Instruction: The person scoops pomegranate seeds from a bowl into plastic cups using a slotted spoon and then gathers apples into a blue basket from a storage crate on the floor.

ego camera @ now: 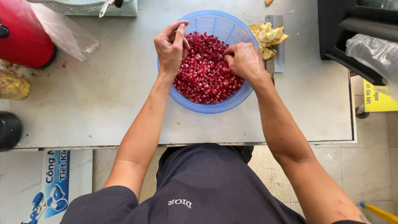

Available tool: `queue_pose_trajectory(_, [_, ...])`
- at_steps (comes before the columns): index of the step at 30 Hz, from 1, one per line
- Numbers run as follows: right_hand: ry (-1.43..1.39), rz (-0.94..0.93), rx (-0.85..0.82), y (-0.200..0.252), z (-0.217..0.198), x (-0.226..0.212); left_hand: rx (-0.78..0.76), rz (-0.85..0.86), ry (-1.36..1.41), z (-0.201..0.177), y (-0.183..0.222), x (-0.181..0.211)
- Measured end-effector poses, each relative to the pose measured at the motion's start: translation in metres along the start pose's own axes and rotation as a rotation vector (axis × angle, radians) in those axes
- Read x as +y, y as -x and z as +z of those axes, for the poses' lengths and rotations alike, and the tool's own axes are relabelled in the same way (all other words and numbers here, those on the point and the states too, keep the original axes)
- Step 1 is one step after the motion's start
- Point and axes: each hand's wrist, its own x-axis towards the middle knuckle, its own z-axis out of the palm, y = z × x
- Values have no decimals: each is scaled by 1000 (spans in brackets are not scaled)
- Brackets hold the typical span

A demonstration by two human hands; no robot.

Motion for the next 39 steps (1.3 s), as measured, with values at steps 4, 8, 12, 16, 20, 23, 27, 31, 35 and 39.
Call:
queue_pose_trajectory(4, [71, 110, -47, -11, 8, -13, -25, 5, -2, 0, 0, 0])
queue_pose_trajectory(8, [80, 164, -77, -13, 10, -15, -31, -18, -31, 1, 2, 2])
queue_pose_trajectory(12, [32, 130, -51, -11, 12, -13, -37, -9, -51, 1, 3, 4])
queue_pose_trajectory(16, [34, 81, -8, -10, 14, -10, -60, -11, -70, 2, 3, 4])
queue_pose_trajectory(20, [-1, 62, -1, -11, 13, -11, -56, 13, -183, 3, 2, 6])
queue_pose_trajectory(23, [-161, 2, 69, -10, 7, -9, -123, 27, -300, 8, 4, 5])
queue_pose_trajectory(27, [-438, -59, 73, -6, -5, -11, -248, 65, -484, 18, 6, 5])
queue_pose_trajectory(31, [-555, -137, 50, -3, -13, -17, -422, 10, -411, 19, 5, 6])
queue_pose_trajectory(35, [-594, -189, 39, 1, -12, -24, -449, -135, -149, 15, 5, 2])
queue_pose_trajectory(39, [-816, -222, 23, 3, -7, -30, -434, -229, 34, 11, 0, -4])
